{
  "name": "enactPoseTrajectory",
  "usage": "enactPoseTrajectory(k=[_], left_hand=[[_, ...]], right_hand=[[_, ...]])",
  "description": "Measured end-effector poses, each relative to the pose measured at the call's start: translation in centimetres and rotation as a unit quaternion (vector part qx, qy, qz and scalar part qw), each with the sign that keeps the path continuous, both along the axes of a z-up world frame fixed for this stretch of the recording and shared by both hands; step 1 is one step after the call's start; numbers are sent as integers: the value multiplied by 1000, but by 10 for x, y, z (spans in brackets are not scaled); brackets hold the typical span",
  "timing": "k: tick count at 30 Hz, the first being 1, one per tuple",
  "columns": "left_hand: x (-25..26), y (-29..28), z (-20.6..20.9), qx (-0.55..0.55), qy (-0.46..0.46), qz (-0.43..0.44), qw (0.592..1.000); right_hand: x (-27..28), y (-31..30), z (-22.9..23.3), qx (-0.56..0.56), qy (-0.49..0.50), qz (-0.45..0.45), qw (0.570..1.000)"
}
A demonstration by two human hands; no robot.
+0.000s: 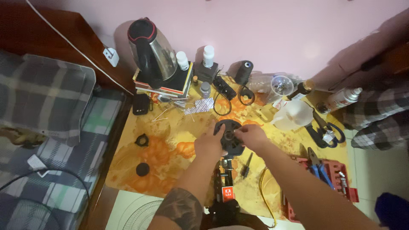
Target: The person is repairing a small black electronic device, likely a fan motor, on a cluttered table. They use a screwdriver to remove and tighten screws on the device's casing while handling various tools from a red toolbox.
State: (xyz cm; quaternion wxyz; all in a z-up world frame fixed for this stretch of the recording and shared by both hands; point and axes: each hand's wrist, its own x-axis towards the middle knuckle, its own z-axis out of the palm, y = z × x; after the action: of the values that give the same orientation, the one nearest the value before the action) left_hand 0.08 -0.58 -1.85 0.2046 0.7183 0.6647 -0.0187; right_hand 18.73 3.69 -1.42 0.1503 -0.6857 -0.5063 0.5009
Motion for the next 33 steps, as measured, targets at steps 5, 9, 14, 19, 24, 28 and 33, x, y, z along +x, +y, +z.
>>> enactPoseTrajectory(k=[5, 9, 14, 19, 24, 28, 33], left_hand=[[1, -1, -1, -2, -2, 3, 1000], [1, -4, 4, 12, -14, 8, 1000], [2, 2, 12, -61, 11, 2, 998], [0, -2, 15, -35, 14, -2, 999], [0, 1, 20, -44, 25, -8, 999], [-1, 1, 23, -82, 9, -3, 997], [1, -2, 14, -52, 7, 14, 999]], right_hand=[[14, 4, -7, 235, -193, 280, 910], [12, 5, -15, 9, -21, 9, 1000], [3, 5, -6, 29, -79, 26, 996], [15, 11, 18, 126, -217, 315, 915], [21, 9, 17, 206, -167, 348, 899], [13, 5, 10, -58, 6, 2, 998], [16, 8, 20, 93, -142, 195, 966]])
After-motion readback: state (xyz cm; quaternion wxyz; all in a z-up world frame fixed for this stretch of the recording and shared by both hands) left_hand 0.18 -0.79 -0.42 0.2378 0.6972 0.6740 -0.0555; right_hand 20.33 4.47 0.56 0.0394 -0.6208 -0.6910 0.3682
